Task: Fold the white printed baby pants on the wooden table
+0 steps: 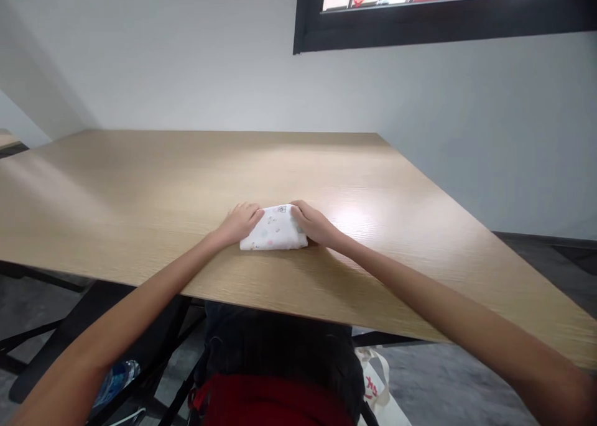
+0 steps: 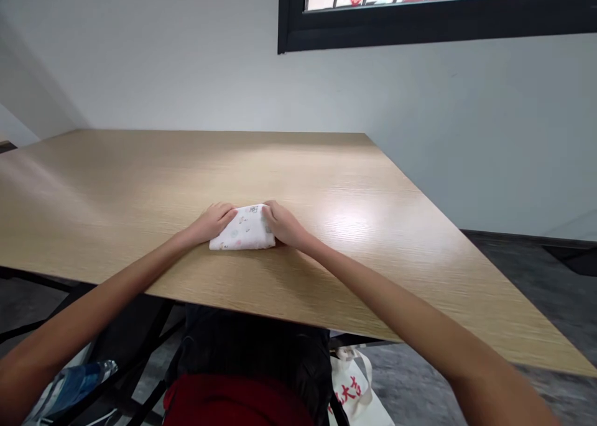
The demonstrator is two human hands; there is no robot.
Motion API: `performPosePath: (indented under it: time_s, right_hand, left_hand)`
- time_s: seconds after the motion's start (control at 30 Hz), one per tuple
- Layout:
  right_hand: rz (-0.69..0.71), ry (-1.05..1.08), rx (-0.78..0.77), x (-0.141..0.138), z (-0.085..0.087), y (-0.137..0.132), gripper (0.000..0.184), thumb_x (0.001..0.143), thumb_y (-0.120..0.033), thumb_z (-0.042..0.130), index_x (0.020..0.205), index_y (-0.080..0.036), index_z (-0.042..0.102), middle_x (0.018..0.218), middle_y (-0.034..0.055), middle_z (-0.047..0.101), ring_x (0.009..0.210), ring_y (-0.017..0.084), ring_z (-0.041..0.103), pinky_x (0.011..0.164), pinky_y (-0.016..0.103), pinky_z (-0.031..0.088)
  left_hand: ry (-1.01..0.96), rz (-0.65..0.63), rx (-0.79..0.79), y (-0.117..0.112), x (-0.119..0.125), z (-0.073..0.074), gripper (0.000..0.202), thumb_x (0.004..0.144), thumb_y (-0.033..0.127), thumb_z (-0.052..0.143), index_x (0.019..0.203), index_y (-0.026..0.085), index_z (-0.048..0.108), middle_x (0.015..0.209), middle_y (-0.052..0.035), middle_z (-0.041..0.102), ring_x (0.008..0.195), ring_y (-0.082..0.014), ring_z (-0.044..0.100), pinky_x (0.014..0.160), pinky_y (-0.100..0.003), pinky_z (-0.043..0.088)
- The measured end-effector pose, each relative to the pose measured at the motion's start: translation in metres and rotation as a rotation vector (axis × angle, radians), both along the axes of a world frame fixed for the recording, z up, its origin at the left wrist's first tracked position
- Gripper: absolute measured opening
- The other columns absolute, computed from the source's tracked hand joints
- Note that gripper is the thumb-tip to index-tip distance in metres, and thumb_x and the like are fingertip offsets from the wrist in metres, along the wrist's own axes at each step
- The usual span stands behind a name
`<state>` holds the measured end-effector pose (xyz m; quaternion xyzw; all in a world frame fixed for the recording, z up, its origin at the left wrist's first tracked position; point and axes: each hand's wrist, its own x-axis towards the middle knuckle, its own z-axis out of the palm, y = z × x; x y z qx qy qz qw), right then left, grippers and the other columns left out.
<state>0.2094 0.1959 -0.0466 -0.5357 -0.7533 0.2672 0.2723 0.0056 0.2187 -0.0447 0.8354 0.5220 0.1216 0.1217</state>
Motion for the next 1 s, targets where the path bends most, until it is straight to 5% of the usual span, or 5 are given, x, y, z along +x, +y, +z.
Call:
performPosePath:
  time_s: [0.2, 0.4, 0.53, 0.7, 1.0]
  right_hand:
    - [-0.069, 0.201, -0.279, 0.012, 0.007, -0.055, 0.049, 0.086, -0.025, 0.047, 0.129, -0.012, 0.028, 0.103, 0.0092, 0.056, 0.089, 0.019, 0.055, 0.078, 0.031, 0.044]
    - [0.12, 0.034, -0.089, 0.002, 0.01, -0.072, 0.048, 0.082, -0.022, 0.049, 0.128, -0.018, 0.036, 0.112, 0.0112, 0.051, 0.099, 0.024, 0.052, 0.08, 0.037, 0.046]
    - [0.134, -0.175, 0.042, -0.013, 0.014, -0.097, 0.061, 0.079, -0.036, 0.057, 0.132, -0.015, 0.033, 0.128, 0.0178, 0.037, 0.109, 0.032, 0.044, 0.083, 0.045, 0.045]
    - [0.154, -0.249, 0.306, -0.034, -0.001, -0.113, 0.087, 0.066, -0.034, 0.072, 0.137, -0.023, 0.024, 0.137, 0.0152, 0.023, 0.118, 0.038, 0.031, 0.09, 0.052, 0.038]
    - [-0.054, 0.219, 0.204, 0.009, 0.017, -0.155, 0.053, 0.083, -0.026, 0.047, 0.132, -0.033, 0.029, 0.124, 0.0079, 0.037, 0.107, 0.025, 0.047, 0.084, 0.037, 0.047]
  left_hand:
    - [-0.104, 0.106, -0.167, -0.047, -0.016, 0.016, 0.04, 0.087, 0.047, 0.027, 0.077, 0.016, 0.051, 0.074, -0.0036, 0.059, 0.066, -0.018, 0.054, 0.057, -0.027, 0.038]
    - [-0.227, 0.161, -0.259, -0.11, -0.02, 0.014, 0.042, 0.087, 0.048, 0.027, 0.085, 0.019, 0.057, 0.085, -0.0042, 0.061, 0.075, -0.0198, 0.055, 0.068, -0.03, 0.041]
    - [-0.307, 0.232, -0.125, -0.108, -0.024, 0.003, 0.031, 0.084, 0.042, 0.037, 0.076, 0.018, 0.055, 0.083, -0.0068, 0.055, 0.085, -0.0244, 0.05, 0.082, -0.04, 0.038]
    - [-0.495, 0.144, -0.176, -0.1, -0.004, -0.006, 0.032, 0.086, 0.037, 0.036, 0.103, 0.017, 0.053, 0.108, -0.0101, 0.051, 0.104, -0.0219, 0.047, 0.091, -0.036, 0.037]
    - [-1.261, -0.108, -0.887, -0.122, 0.068, 0.01, 0.043, 0.081, 0.052, 0.049, 0.108, 0.017, 0.05, 0.087, -0.0031, 0.057, 0.079, -0.0131, 0.054, 0.072, -0.025, 0.043]
